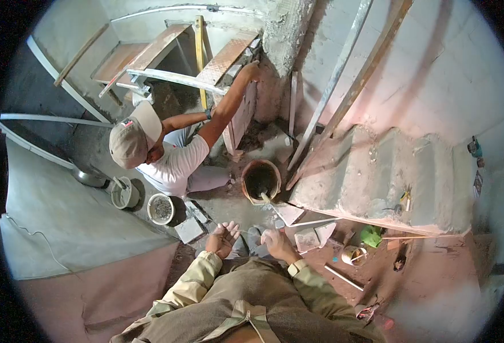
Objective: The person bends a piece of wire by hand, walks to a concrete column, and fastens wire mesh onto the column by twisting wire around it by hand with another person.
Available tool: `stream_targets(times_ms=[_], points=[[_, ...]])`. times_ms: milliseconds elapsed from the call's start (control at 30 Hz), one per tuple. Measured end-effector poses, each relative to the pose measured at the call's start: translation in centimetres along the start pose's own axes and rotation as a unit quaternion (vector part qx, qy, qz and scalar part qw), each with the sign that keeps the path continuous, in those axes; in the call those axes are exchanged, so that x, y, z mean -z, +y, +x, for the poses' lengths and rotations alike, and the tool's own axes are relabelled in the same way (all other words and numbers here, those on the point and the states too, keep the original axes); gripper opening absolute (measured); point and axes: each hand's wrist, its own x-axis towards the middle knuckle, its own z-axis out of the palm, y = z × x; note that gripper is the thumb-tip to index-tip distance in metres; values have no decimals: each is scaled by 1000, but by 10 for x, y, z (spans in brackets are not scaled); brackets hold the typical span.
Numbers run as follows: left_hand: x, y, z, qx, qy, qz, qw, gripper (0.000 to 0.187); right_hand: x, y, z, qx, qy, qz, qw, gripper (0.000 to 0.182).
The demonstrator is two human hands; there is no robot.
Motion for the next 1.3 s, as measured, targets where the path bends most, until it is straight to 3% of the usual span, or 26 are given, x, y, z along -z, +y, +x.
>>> stream_targets(times_ms=[67, 167, 300, 367, 467, 500, 633, 700, 833, 1000, 1300], points=[[9, -4, 10, 5, 24, 14, 1000, 32, 1, -7, -2, -62, -27, -8, 998, 24], [10, -6, 8, -3, 45, 31, 999, 29, -1, -11, -4, -68, -41, -5, 997, 25], [-1, -1, -1, 3, 54, 28, 998, 26, -5, -5, -5, 2, -24, -25, 999, 26], [-4, 1, 0, 20, 64, 22, 997, 24, -5, -5, -5, -80, -45, -5, 996, 27], [7, -1, 2, 34, 50, -2, 998, 24, -9, 3, -8, -46, -49, -3, 998, 28], [11, -2, 4, 34, 49, -7, 998, 24, -10, 0, -9, -87, -61, 18, 994, 29], [18, -4, 6, 48, 55, -33, 997, 23, -15, 2, -13, 3, -26, -72, 997, 29], [23, -3, 5, 59, 57, -42, 996, 22, -17, 4, -14, -86, -50, -61, 993, 27], [33, -6, 9, 77, 37, -42, 995, 22, -17, 4, -19, -53, -46, -75, 995, 27], [35, -6, 8, 89, 36, -55, 994, 23, -7, -28, -15, -156, -93, -21, 983, 24], [24, -3, 6, 83, 48, -46, 994, 22, -3, -34, -8, -163, -95, -15, 982, 28]])
